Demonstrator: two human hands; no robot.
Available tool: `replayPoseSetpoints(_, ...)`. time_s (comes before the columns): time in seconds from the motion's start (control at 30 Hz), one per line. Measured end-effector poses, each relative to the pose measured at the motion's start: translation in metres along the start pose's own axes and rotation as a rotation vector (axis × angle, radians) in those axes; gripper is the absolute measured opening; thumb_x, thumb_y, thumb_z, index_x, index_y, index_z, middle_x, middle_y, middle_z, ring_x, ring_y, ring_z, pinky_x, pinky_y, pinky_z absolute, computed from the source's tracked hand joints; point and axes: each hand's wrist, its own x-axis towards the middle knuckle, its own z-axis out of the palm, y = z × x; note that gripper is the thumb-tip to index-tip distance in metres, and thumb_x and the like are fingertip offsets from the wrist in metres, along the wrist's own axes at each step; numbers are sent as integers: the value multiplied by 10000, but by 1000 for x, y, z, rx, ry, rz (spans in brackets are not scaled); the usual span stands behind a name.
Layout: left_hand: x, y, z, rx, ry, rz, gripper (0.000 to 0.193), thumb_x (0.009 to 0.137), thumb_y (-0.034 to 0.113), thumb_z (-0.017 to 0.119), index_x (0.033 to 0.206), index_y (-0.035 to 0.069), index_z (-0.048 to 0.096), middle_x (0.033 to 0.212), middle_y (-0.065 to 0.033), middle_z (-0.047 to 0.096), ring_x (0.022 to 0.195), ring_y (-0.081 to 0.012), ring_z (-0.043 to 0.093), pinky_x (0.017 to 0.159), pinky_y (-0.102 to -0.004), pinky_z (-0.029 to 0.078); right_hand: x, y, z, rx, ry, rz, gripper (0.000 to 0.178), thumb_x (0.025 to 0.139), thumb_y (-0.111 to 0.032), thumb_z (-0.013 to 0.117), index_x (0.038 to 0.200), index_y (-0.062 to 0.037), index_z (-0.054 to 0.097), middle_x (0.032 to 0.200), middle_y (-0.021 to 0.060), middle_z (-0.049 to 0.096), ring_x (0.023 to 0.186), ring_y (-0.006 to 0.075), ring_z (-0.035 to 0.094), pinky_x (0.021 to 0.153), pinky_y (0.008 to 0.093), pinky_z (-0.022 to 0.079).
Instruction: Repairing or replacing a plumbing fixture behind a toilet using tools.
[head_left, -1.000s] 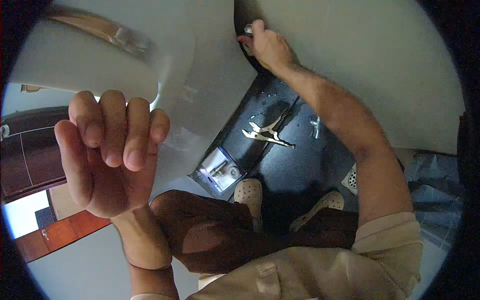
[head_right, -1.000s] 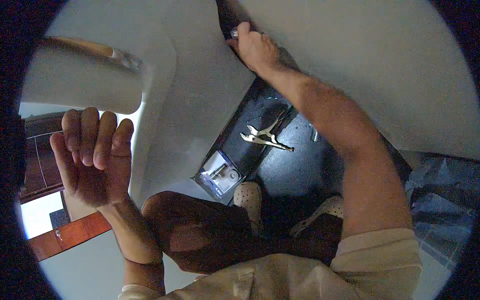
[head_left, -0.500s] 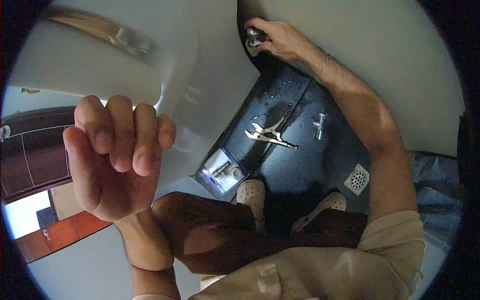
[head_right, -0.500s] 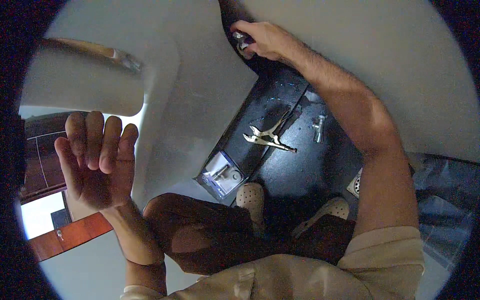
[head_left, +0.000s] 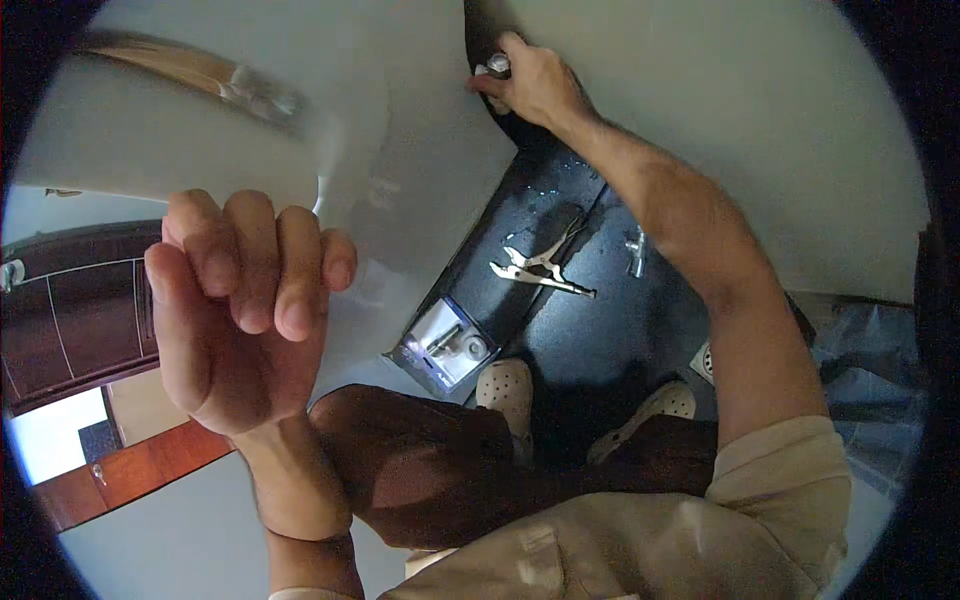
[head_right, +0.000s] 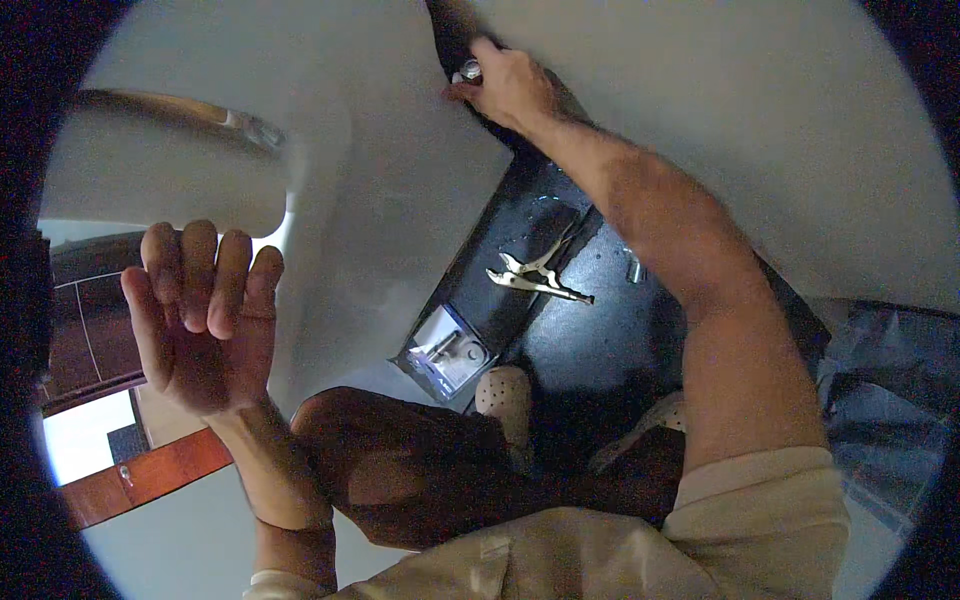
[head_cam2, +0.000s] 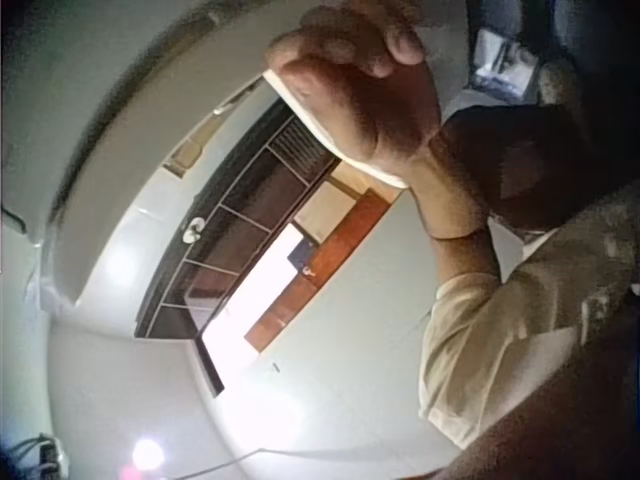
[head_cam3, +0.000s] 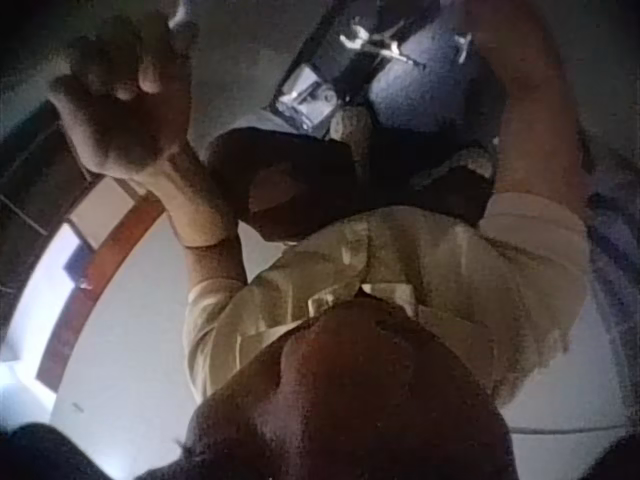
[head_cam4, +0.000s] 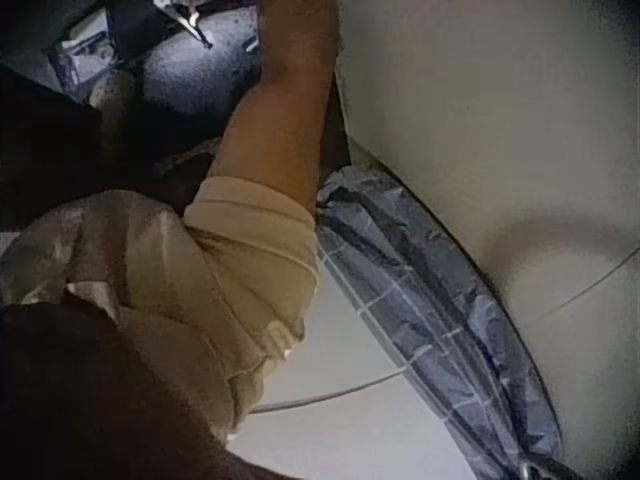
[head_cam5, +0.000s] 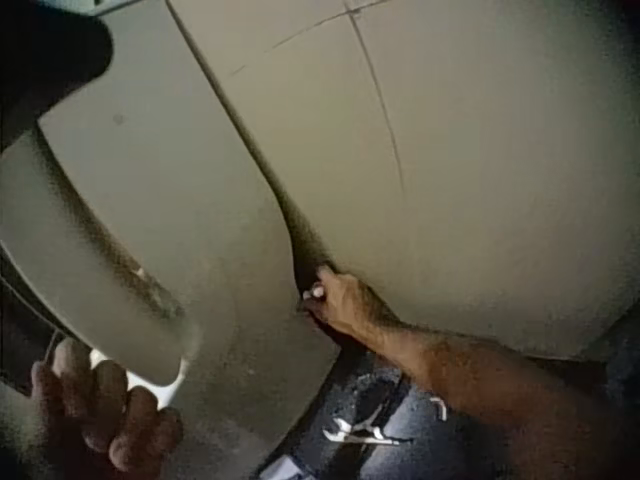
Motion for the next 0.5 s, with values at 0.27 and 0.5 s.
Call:
replayPoseSetpoints(0.27, 2, -9, -5, -2, 27, -2, 258, 1027, 263, 347, 883, 97, 482, 687, -7, 443, 640, -134, 501, 721, -330, 447, 9, 25, 4, 11, 108, -333, 306, 794, -251, 650, 1056, -104, 588, 904, 208, 639, 818, 411, 621, 710, 452, 514)
replayPoseSetpoints(0.5, 0, -1, -7, 70, 79, -4, 233, 1005, 264, 400, 879, 82, 476, 666, -13, 441, 604, -134, 489, 698, -329, 448, 12, -18, -4, -114, 35, 20, 345, 804, -175, 617, 1138, -103, 567, 948, 177, 643, 858, 387, 619, 751, 434, 508)
